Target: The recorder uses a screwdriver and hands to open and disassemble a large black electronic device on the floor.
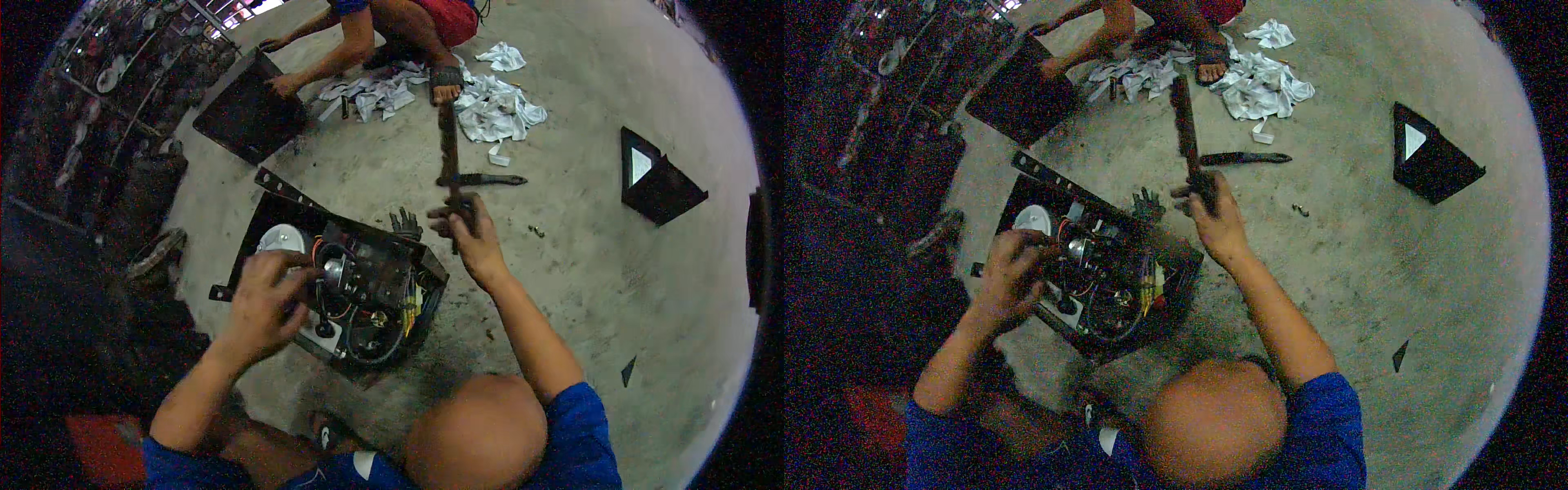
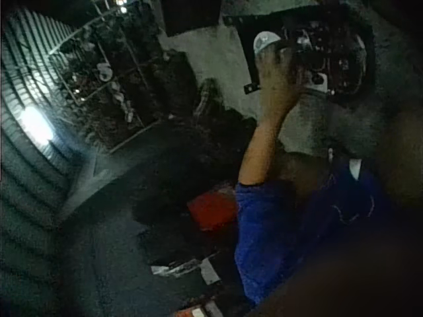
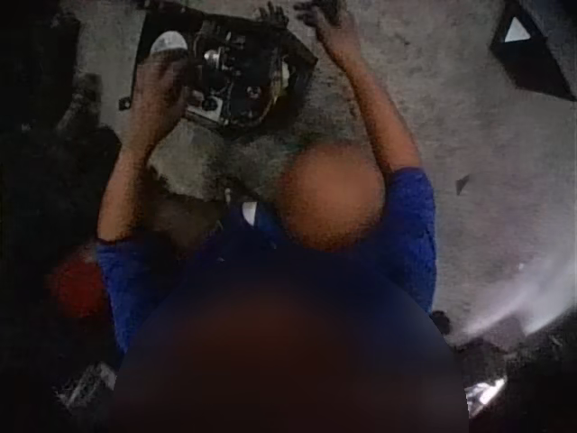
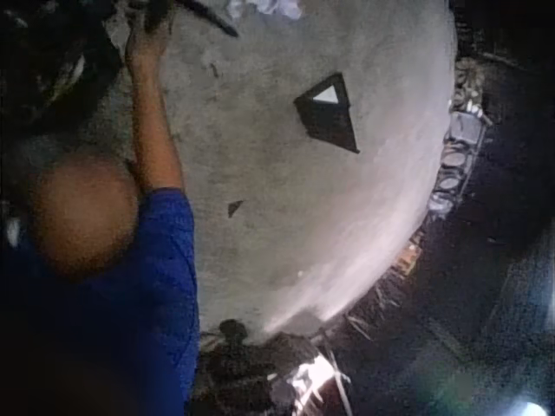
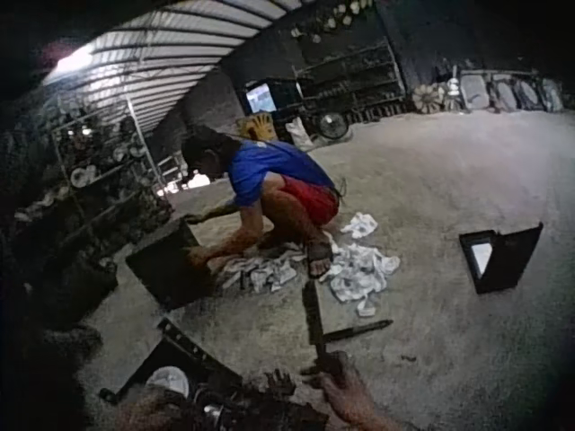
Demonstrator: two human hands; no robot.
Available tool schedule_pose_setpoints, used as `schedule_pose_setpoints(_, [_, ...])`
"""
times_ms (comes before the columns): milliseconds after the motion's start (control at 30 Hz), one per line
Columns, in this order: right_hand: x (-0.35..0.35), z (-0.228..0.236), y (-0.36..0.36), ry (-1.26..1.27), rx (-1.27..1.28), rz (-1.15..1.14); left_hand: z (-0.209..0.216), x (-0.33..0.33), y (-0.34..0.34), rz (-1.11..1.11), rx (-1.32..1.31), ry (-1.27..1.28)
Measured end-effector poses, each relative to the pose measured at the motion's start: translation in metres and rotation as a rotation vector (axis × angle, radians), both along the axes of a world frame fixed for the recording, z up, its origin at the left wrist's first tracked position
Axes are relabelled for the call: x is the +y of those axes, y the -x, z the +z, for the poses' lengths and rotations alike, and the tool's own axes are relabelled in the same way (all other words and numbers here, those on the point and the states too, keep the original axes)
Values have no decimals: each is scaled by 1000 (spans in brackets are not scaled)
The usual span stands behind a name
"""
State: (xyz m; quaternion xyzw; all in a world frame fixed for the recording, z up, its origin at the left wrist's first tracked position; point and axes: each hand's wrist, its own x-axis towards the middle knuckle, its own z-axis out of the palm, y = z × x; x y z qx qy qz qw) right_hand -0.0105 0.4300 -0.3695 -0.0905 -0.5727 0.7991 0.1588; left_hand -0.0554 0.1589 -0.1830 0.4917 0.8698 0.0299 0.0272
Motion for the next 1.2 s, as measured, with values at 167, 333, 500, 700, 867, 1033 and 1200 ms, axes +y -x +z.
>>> schedule_pose_setpoints(167, [8, -13, -78, -525, -235, -243, -8, -38, 41, 223, 138, -126])
schedule_pose_setpoints(333, [2, -61, -221, -945, -451, -260, -11, -59, 95, 397, 265, -237])
schedule_pose_setpoints(500, [-36, 8, -228, -913, -736, -124, -17, -82, 126, 548, -43, -38])
schedule_pose_setpoints(700, [-11, -4, -202, -1167, -243, -77, -47, -98, 121, 524, -499, -206])
schedule_pose_setpoints(867, [-16, 9, -212, -1449, -446, -9, -68, -107, 130, 542, -393, -178])
schedule_pose_setpoints(1033, [-12, 11, -206, -1574, -454, -15, -59, -104, 126, 497, -426, -207])
schedule_pose_setpoints(1200, [-20, 18, -197, -1623, -460, -17, -52, -104, 127, 517, -539, -117])
